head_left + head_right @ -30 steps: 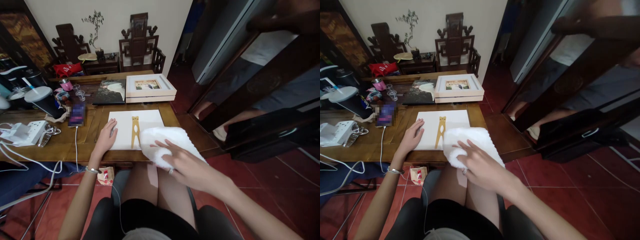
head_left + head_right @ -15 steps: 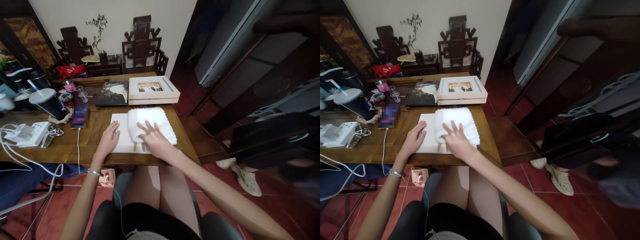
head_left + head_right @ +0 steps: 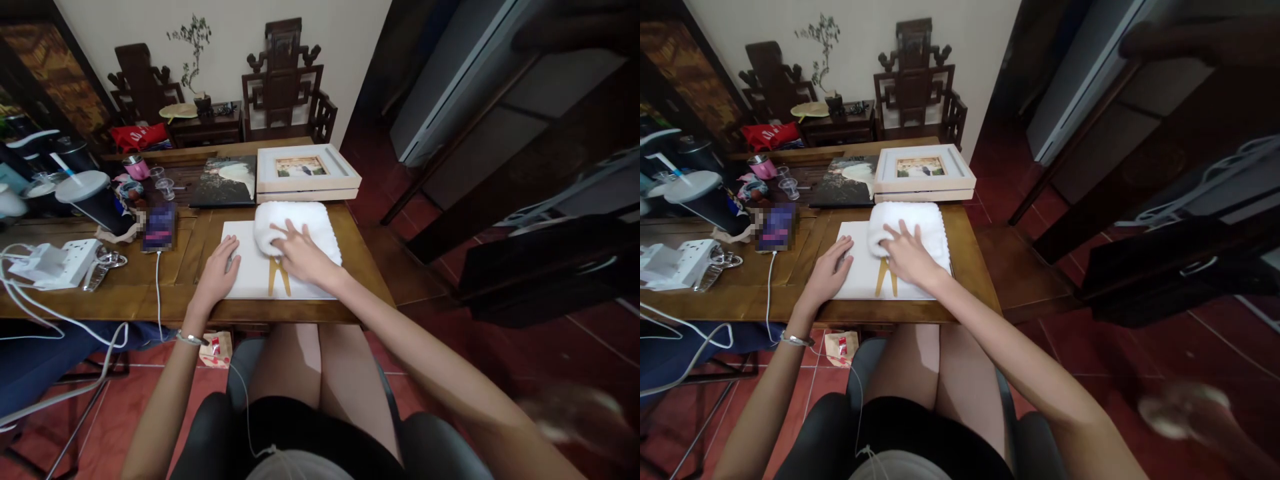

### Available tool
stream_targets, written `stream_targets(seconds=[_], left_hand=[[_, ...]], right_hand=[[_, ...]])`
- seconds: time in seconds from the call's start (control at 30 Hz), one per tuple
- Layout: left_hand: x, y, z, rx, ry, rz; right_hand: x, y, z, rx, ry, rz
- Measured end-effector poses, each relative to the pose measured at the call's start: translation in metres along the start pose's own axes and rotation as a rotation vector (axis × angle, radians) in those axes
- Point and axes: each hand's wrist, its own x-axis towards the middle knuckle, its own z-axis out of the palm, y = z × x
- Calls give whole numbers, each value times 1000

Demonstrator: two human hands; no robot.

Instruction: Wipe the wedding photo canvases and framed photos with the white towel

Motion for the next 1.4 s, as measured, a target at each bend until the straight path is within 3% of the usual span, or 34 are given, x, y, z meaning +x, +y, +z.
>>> stream_targets(seconds=[0.1, 0.17, 0.37, 0.47, 0.57, 0.7, 0.83, 0.93, 1.03, 1.1, 1.17, 1.27, 1.4], left_hand=[[0, -1, 0, -8, 4, -1], [0, -1, 0, -10, 5, 1], [0, -2, 0, -5, -23, 12], [0, -2, 0, -21, -32, 10], [0, -3, 0, -15, -29, 11], [1, -1, 0, -12, -12, -6], [1, 3, -2, -43, 68, -25], [0, 5, -4, -150, 201, -53], [1, 3, -5, -419, 296, -125], [2, 0, -4, -555, 284, -167], [2, -1, -3, -544, 237, -181], [0, 0, -1, -337, 180, -155], [-2, 2, 1, -117, 80, -95]], right_hand=[[23, 1, 4, -7, 23, 15], [16, -6, 6, -9, 8, -19], [-69, -44, 1, 71, -70, -231], [-89, -46, -9, 144, -115, -283], [-71, -29, -16, 185, -125, -223], [-16, -6, -10, 145, -29, -72], [20, -21, 4, 18, 21, 59], [14, -49, 11, -54, -26, 25], [-17, -68, 9, -34, -92, -168], [-40, -71, 1, 11, -131, -300], [-57, -68, -12, 72, -179, -355], [-58, -53, -29, 114, -215, -244], [-14, -31, -31, 53, -140, -62]])
